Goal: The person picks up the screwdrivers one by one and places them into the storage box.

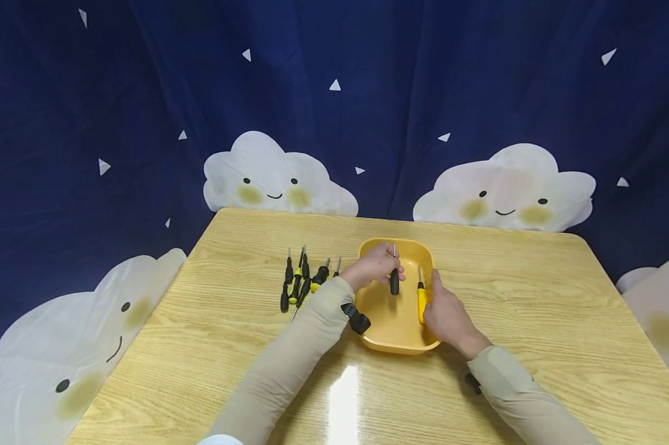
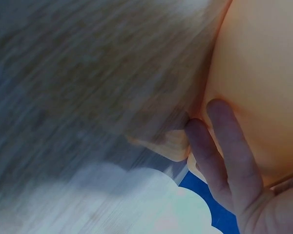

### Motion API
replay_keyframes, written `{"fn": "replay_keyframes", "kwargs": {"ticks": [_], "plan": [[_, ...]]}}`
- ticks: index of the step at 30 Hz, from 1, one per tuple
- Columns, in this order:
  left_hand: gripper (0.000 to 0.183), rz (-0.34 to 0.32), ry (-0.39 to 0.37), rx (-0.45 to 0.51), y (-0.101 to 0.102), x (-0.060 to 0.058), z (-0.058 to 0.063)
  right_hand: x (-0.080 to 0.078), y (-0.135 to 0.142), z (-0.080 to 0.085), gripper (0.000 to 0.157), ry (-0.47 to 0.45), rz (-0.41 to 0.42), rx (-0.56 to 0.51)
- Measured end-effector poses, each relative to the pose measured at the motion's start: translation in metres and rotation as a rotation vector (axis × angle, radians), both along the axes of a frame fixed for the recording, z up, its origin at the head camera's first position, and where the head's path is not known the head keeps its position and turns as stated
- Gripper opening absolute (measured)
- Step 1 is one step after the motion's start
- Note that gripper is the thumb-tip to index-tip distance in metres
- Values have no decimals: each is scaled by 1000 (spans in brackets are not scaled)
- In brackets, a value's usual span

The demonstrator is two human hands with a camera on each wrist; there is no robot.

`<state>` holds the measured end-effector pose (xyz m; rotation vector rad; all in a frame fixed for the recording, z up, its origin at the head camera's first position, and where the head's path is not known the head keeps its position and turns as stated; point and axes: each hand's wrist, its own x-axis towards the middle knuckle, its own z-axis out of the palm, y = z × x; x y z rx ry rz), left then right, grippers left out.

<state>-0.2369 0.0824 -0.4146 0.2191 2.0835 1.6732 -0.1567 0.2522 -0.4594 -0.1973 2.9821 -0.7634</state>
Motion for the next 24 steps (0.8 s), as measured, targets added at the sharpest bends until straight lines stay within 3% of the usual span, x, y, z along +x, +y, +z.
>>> {"fn": "replay_keyframes", "kwargs": {"ticks": [8,17,24], "plan": [[20,6,-32,54,10,2,-9,0,-1,-1,70,9,4,2],[24,37,-30,-31,23,0,-16,0,1,-3,70,46,5,20],[23,56,-63,-36,33,1,-24,0,2,-3,70,46,-1,14]]}}
